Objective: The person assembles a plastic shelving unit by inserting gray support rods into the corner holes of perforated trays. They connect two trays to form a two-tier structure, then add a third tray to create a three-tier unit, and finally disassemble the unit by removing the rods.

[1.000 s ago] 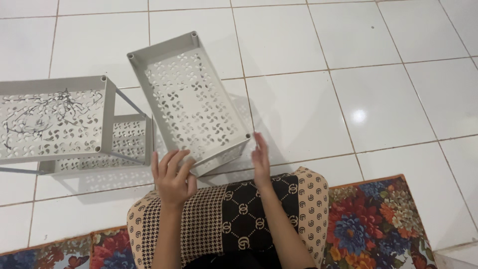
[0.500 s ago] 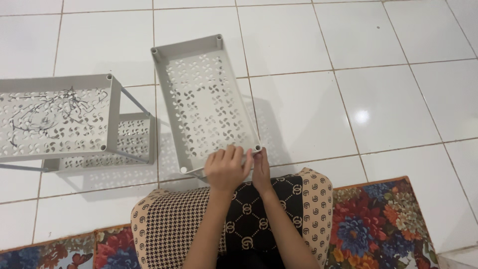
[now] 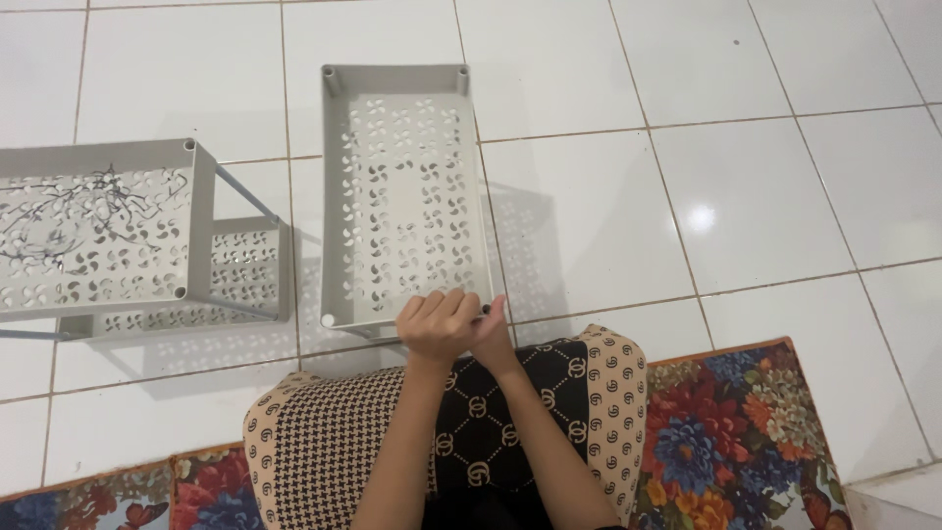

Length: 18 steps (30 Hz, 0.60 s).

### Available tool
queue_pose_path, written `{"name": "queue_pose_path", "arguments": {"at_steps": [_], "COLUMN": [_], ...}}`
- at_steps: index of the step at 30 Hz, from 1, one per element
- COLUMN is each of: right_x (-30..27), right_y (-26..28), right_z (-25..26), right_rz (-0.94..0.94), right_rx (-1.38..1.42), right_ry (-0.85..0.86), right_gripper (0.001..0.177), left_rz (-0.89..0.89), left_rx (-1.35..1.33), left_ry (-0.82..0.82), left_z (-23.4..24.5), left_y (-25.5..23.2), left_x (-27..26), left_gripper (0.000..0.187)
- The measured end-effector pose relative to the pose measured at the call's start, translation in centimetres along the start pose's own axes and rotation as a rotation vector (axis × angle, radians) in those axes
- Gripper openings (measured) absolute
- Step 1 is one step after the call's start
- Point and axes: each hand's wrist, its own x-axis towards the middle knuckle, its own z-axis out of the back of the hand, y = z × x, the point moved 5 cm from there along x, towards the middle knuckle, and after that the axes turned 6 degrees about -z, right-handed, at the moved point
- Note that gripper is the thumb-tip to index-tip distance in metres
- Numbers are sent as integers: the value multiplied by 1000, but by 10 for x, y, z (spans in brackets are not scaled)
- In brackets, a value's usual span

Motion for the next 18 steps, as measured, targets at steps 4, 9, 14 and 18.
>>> {"name": "queue_pose_path", "arguments": {"at_steps": [4,9,14,18], "right_x": [1,-1,-3,-16], "right_y": [1,31,50,51], "right_z": [-15,-15,-32,-52], "right_rz": [44,15,43,94], "right_rx": [-159,-40,153,191], "right_ry": [-11,45,276,429], "right_gripper": [61,59,44,23], "left_rz": [48,95,91,50], "left_rx": [-68,-160,-322,-417], "left_ry": [-9,16,50,115], "left_z": [4,5,12,27], "left_y": [9,11,33,52], "left_x": [-6,-8,-11,-15], "left_gripper": [57,52,42,40]}}
